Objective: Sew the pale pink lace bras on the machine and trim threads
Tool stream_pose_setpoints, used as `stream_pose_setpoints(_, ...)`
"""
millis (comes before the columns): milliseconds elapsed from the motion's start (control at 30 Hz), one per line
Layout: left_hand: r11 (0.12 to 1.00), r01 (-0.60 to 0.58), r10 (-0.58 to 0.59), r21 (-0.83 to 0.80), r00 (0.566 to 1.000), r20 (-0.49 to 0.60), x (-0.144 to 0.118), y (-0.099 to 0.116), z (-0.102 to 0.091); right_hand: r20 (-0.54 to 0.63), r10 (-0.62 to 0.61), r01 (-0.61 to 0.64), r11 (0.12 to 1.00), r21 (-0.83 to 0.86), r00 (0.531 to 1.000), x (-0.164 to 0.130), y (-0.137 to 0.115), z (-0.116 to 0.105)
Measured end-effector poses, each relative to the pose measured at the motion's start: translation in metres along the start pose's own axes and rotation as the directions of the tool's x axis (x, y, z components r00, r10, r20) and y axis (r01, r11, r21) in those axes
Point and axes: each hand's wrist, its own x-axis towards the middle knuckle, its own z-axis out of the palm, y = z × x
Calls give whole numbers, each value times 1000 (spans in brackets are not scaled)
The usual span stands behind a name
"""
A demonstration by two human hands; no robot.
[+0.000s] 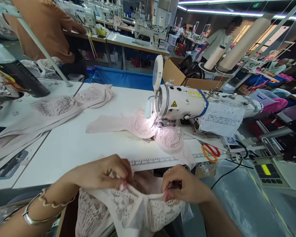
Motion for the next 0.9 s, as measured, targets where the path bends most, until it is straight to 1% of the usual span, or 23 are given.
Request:
stream_pose_setpoints(67,977,95,-104,-194,994,-37,-2,0,7,-31,8,-7,999,46,999,3,8,-8)
stream_pose_setpoints(133,904,169,-208,-392,976,-58,-1,-1,18,-52,32,-25,992,121,998,6,16,-12)
stream_pose_setpoints(200,786,209,-286,-581,957,-42,3,-2,29,-76,57,-39,975,220,995,9,24,-12)
stream_pose_setpoints(267,644,200,-325,-738,945,-27,7,-4,38,-130,79,-33,944,328,988,12,32,-8)
stream_pose_setpoints(333,524,168,-357,-835,934,-36,10,-5,45,-191,101,-4,893,450,976,15,39,-2)
stream_pose_setpoints(400,443,136,-407,-886,911,-63,12,-5,52,-221,129,12,840,543,967,18,46,5)
stream_pose_setpoints(467,385,114,-454,-916,887,-81,12,-3,56,-235,153,13,814,581,960,21,53,10)
stream_pose_setpoints(533,354,98,-482,-930,871,-92,12,0,59,-236,176,-7,816,578,956,21,57,10)
stream_pose_setpoints(633,362,113,-517,-925,850,-98,13,3,59,-188,158,-37,849,528,969,20,56,2)
stream_pose_setpoints(700,378,127,-529,-917,843,-101,16,5,61,-109,114,-59,909,412,987,21,48,-7)
stream_pose_setpoints(733,384,133,-520,-914,849,-94,18,6,62,-58,89,-65,944,325,994,22,41,-11)
stream_pose_setpoints(800,391,154,-476,-907,878,-57,27,8,64,65,45,-52,993,110,997,27,25,-15)
stream_pose_setpoints(867,411,177,-424,-894,906,-15,37,11,65,204,-8,23,997,-70,979,29,8,-15)
stream_pose_setpoints(900,445,176,-397,-878,918,-17,42,13,65,259,-39,75,988,-132,965,27,0,-15)
